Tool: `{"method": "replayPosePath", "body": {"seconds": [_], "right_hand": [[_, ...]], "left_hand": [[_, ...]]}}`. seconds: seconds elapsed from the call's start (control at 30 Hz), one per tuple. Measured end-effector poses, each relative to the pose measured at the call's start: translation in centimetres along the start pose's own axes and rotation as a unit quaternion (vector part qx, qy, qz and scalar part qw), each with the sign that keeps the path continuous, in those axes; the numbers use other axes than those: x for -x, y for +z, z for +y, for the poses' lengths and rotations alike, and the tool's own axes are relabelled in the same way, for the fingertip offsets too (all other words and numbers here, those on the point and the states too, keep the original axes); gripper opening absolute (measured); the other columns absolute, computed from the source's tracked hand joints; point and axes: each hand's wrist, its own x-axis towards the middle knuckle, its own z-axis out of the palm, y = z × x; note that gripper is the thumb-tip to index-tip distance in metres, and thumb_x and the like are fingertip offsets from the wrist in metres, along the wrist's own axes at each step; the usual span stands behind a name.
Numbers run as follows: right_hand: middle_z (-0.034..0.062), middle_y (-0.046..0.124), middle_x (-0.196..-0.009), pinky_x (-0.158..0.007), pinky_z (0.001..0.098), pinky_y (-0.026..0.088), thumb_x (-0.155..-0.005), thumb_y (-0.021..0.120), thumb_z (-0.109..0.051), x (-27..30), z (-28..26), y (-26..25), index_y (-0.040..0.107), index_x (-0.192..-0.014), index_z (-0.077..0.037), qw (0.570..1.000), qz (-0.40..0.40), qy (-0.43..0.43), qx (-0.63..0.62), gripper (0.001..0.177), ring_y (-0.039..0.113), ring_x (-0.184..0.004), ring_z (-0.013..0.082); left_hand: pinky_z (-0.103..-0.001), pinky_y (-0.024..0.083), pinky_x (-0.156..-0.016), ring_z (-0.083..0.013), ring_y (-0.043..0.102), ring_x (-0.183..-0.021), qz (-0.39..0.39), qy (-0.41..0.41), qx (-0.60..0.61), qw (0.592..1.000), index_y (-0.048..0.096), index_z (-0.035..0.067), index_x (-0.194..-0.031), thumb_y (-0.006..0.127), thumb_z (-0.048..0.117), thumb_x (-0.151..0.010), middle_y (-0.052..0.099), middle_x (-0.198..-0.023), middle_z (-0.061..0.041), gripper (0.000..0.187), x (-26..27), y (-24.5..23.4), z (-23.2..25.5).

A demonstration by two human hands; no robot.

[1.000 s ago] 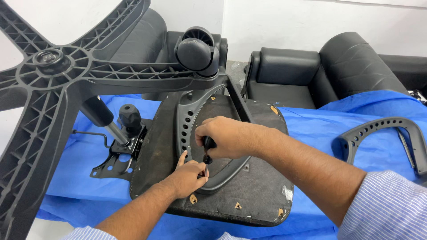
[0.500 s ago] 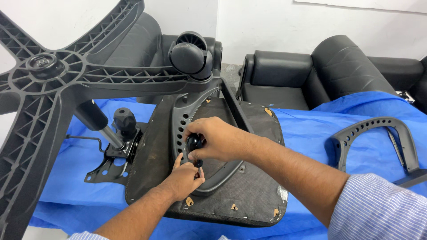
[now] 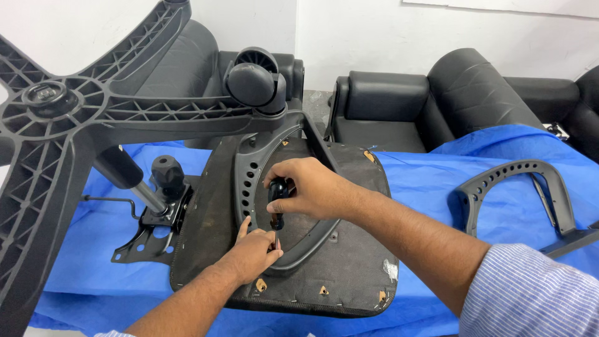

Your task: The person uses a screwdriver to fasten screws into a black plastic frame component of a chair, securing it to the seat base. The person holds the frame steady with one hand while turning the screwdriver with the other.

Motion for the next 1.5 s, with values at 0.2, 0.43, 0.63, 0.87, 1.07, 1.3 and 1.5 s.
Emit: {"method": "replayPosePath", "body": {"seconds": [0.2, 0.43, 0.63, 0.87, 1.07, 1.3, 1.5], "right_hand": [[0.0077, 0.074, -0.091, -0.076, 0.0311, 0.06, -0.078, 0.085, -0.028, 0.3, 0.2, -0.5, 0.07, -0.111, -0.004, 1.0, 0.019, -0.019, 0.002, 0.044, 0.075, -0.083, 0.0163], [0.0064, 0.075, -0.089, -0.074, 0.0304, 0.059, -0.079, 0.084, -0.03, 0.7, 0.2, -0.5, 0.071, -0.111, -0.005, 1.0, 0.012, -0.001, -0.007, 0.043, 0.074, -0.08, 0.0152], [0.0069, 0.074, -0.086, -0.072, 0.0313, 0.058, -0.079, 0.084, -0.028, 0.3, 0.3, -2.0, 0.072, -0.111, -0.005, 0.997, 0.068, 0.017, -0.024, 0.041, 0.071, -0.078, 0.0148], [0.0045, 0.073, -0.083, -0.07, 0.0278, 0.056, -0.08, 0.084, -0.03, 0.5, 3.3, -2.9, 0.072, -0.105, -0.003, 0.979, 0.179, 0.094, -0.031, 0.039, 0.07, -0.075, 0.0117], [0.0064, 0.07, -0.08, -0.064, 0.0303, 0.053, -0.081, 0.083, -0.03, 2.6, 6.7, 1.9, 0.065, -0.1, -0.005, 0.94, 0.17, 0.266, -0.132, 0.036, 0.069, -0.073, 0.0117], [0.0101, 0.07, -0.09, -0.07, 0.0359, 0.056, -0.084, 0.081, -0.025, 4.6, 9.7, 6.6, 0.058, -0.105, -0.005, 0.95, 0.13, 0.281, -0.034, 0.037, 0.07, -0.079, 0.0204], [0.0142, 0.07, -0.104, -0.089, 0.0405, 0.055, -0.079, 0.081, -0.015, 5.5, 12.2, 8.5, 0.062, -0.109, -0.005, 0.97, 0.096, 0.217, 0.053, 0.036, 0.069, -0.099, 0.0291]], "left_hand": [[-0.053, -0.004, -0.13, -0.0152, 0.06, -0.118, 0.005, 0.009, -0.024, 1.0, 0.066, 0.015, -0.103, 0.057, 0.034, -0.1, 0.067, -0.098, -0.001, 0.021, -0.1, -0.3, 0.4], [-0.053, -0.004, -0.13, -0.0144, 0.061, -0.117, 0.012, 0.009, -0.024, 1.0, 0.067, 0.015, -0.101, 0.058, 0.034, -0.099, 0.068, -0.097, -0.001, 0.021, -0.5, 0.0, 0.1], [-0.055, -0.002, -0.129, -0.0174, 0.06, -0.118, 0.021, 0.021, -0.018, 0.999, 0.069, 0.015, -0.099, 0.059, 0.032, -0.099, 0.069, -0.099, -0.001, 0.02, -1.2, 0.6, -0.3], [-0.051, 0.009, -0.128, -0.0218, 0.06, -0.115, 0.107, 0.037, -0.013, 0.993, 0.073, 0.014, -0.091, 0.07, 0.035, -0.091, 0.069, -0.097, -0.006, 0.021, -1.1, 1.3, -1.0], [-0.048, 0.014, -0.128, -0.022, 0.062, -0.111, 0.154, 0.035, 0.022, 0.987, 0.075, 0.013, -0.087, 0.072, 0.033, -0.089, 0.07, -0.095, -0.007, 0.021, -0.3, 1.6, -0.5], [-0.05, 0.013, -0.129, -0.0217, 0.064, -0.107, 0.145, 0.057, 0.057, 0.986, 0.072, 0.012, -0.081, 0.074, 0.034, -0.087, 0.071, -0.091, -0.007, 0.023, -0.2, 1.3, -1.0], [-0.054, 0.011, -0.129, -0.025, 0.066, -0.105, 0.137, 0.12, 0.052, 0.982, 0.068, 0.01, -0.093, 0.077, 0.043, -0.084, 0.07, -0.095, -0.008, 0.035, 0.0, 1.1, -2.2]]}}
